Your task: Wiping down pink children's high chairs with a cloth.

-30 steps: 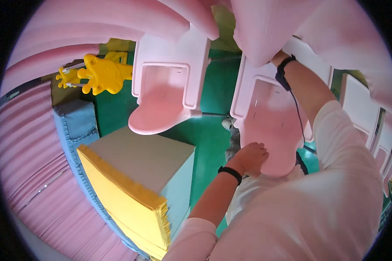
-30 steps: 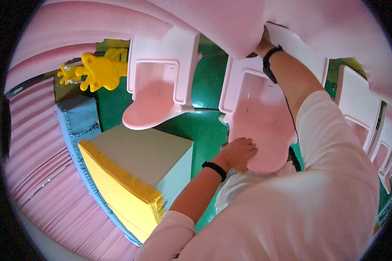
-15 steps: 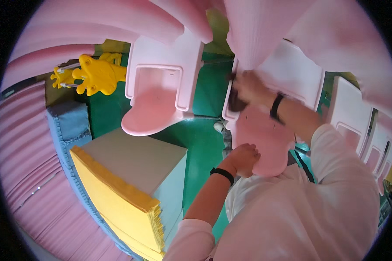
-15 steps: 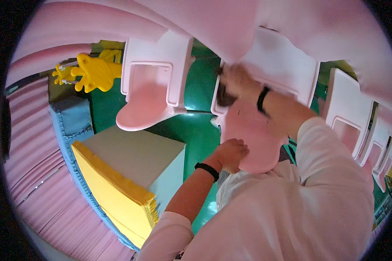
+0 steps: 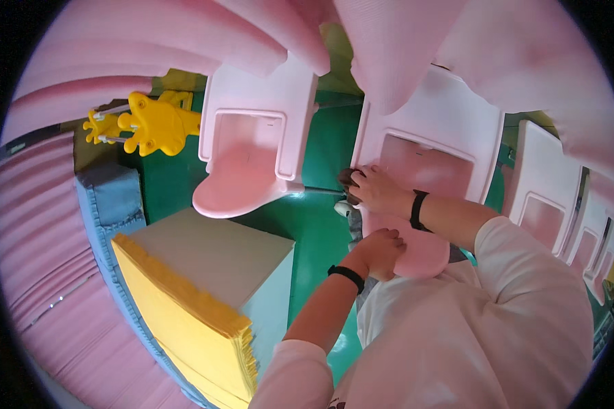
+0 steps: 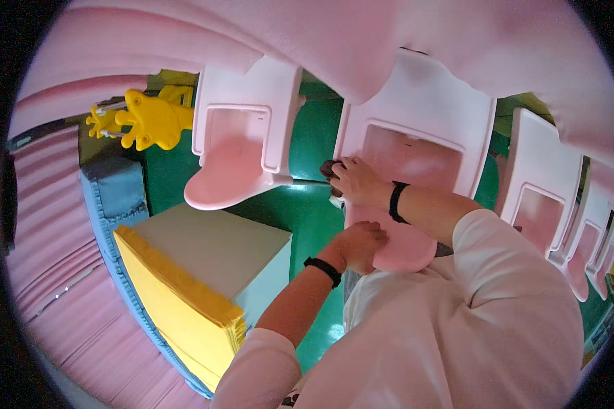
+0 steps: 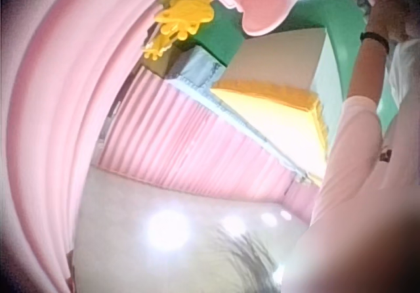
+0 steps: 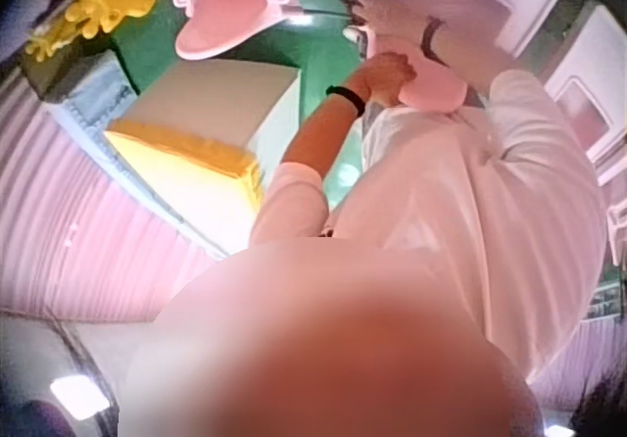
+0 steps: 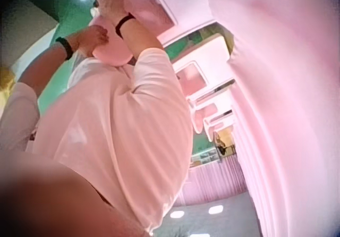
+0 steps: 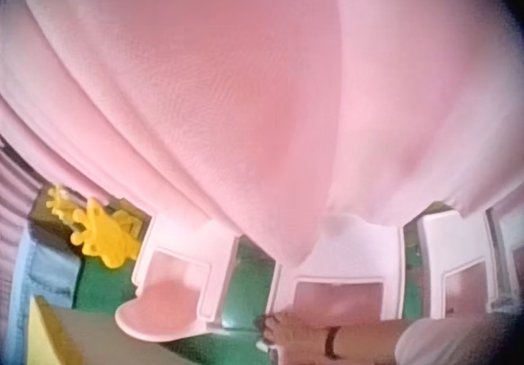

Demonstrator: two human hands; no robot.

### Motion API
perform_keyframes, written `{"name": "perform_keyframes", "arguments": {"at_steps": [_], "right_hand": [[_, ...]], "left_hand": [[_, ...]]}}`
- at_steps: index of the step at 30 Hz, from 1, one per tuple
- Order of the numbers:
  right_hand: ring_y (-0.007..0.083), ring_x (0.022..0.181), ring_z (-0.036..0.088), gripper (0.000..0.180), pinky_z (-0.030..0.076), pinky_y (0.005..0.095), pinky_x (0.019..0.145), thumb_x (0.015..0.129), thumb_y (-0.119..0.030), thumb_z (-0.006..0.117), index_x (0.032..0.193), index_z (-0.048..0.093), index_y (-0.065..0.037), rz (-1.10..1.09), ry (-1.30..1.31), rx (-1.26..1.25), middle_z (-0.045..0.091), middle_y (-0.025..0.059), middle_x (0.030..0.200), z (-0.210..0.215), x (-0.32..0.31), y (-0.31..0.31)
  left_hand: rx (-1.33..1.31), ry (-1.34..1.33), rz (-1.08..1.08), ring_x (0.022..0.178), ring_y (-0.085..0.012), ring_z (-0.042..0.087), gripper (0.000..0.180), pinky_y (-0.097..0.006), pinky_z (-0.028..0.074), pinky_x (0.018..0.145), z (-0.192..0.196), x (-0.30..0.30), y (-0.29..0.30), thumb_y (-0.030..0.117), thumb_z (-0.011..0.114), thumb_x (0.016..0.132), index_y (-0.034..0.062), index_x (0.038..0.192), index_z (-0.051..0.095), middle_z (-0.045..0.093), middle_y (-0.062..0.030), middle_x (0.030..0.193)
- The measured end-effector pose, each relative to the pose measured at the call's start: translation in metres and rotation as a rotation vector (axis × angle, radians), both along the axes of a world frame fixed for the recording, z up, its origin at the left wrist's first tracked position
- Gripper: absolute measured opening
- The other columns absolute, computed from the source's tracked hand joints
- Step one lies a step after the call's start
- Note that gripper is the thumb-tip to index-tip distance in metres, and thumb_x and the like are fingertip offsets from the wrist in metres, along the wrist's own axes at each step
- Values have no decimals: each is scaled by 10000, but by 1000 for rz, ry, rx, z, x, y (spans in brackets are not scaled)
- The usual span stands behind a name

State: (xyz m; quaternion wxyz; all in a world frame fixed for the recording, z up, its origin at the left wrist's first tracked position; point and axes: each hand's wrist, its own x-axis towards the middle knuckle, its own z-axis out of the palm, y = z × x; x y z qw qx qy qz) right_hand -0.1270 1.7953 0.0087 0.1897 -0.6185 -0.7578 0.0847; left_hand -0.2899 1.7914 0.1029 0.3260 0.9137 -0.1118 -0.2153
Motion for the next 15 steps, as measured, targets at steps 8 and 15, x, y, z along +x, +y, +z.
{"name": "perform_keyframes", "arguments": {"at_steps": [8,15], "right_hand": [[439,1134,640,270,525,543,981,774,-162,680,1007,747,-43,-291,103,18,675,213,1190,6,132,58],[392,1241,626,367,532,534,1008,920,-270,688,1245,704,-99,-765,-71,-257,647,204,1336,-10,258,55]], "left_hand": [[5,134,7,1159,-294,657,678,-409,525,1022,8,5,0,381,813,579,20,1146,726,730,-123,1232],[-43,16,36,1135,-293,658,668,-407,534,1002,4,5,3,338,807,559,25,1143,724,727,-120,1236]]}}
